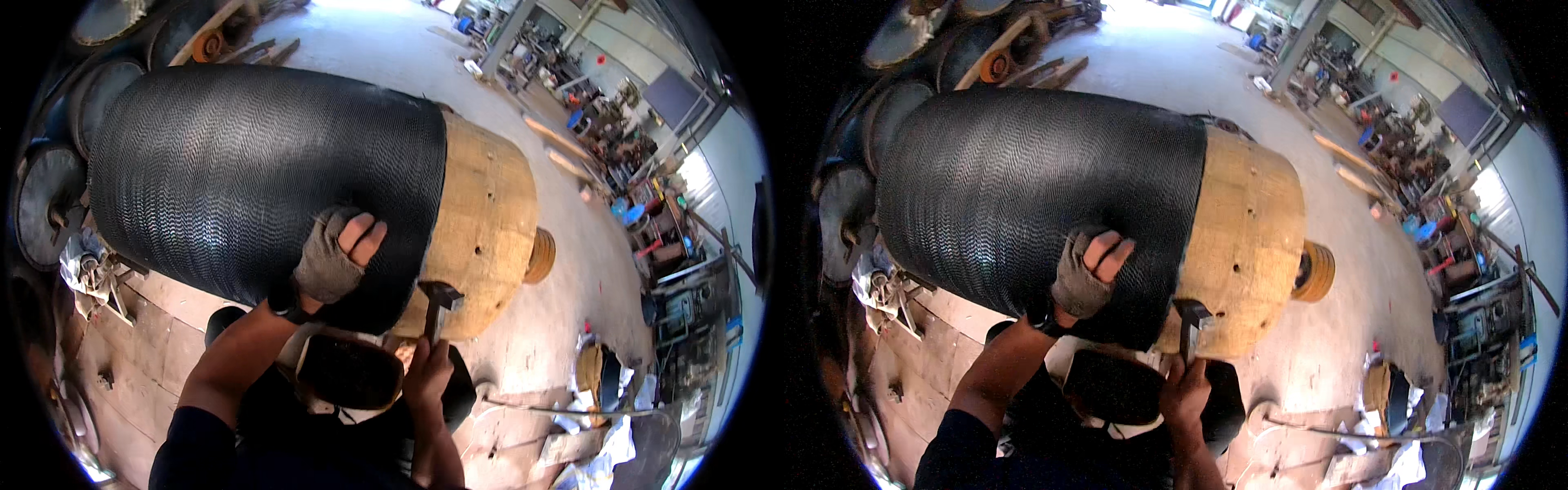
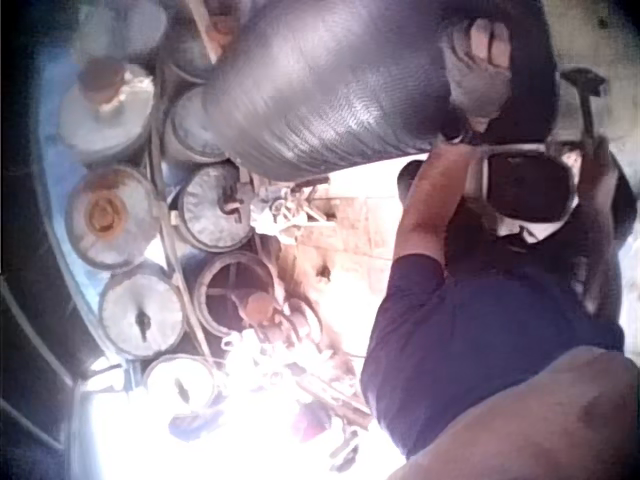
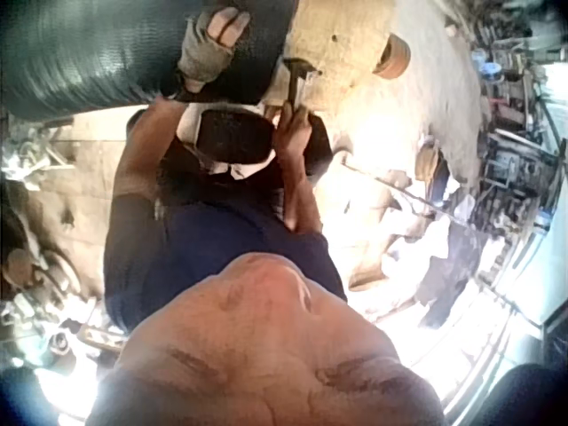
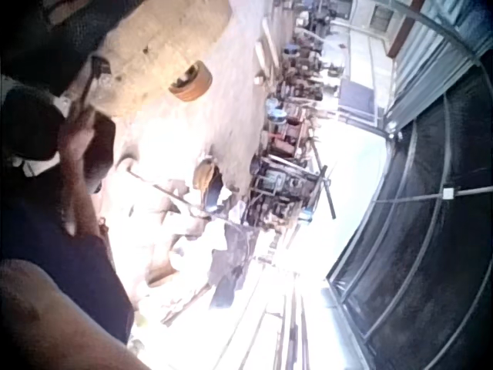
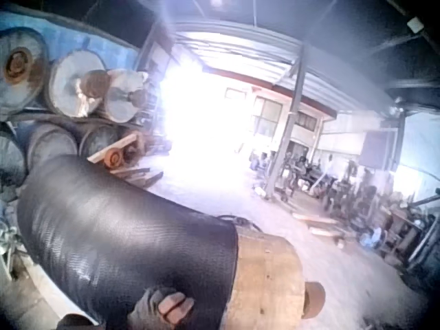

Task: The person uses a hammer to drive small fasteners or pins into a wooden cylindrical object covered with a black mesh material while sitting on the floor.

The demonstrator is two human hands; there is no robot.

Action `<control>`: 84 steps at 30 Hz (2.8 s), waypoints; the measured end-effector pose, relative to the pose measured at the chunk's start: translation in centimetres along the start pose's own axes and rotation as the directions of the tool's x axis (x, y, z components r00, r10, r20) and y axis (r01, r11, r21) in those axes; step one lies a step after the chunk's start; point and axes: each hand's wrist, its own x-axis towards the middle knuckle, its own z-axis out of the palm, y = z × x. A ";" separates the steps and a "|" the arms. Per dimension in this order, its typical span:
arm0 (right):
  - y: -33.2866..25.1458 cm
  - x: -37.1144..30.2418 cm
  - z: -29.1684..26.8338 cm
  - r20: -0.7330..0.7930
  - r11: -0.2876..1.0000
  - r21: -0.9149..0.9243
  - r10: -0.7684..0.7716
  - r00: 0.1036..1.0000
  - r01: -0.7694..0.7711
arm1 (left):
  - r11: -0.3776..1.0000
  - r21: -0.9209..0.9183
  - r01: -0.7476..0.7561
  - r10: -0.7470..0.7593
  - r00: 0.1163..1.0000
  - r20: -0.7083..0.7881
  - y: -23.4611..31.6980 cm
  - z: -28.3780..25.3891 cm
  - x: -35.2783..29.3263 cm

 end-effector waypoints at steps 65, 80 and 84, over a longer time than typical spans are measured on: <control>0.6 -3.0 -1.1 -0.049 0.968 0.247 -0.039 0.998 0.050 | 0.865 -0.454 0.215 0.040 0.871 0.489 15.8 -3.1 -15.4; 1.3 -1.4 0.5 0.147 0.991 -0.002 0.129 0.981 -0.130 | 0.381 -0.633 0.674 -0.163 0.723 0.672 16.5 -4.1 -13.5; 1.6 -3.3 -0.4 -0.067 0.959 0.275 -0.051 0.996 0.067 | 0.326 -0.676 0.661 -0.115 0.738 0.665 16.3 -2.6 -14.9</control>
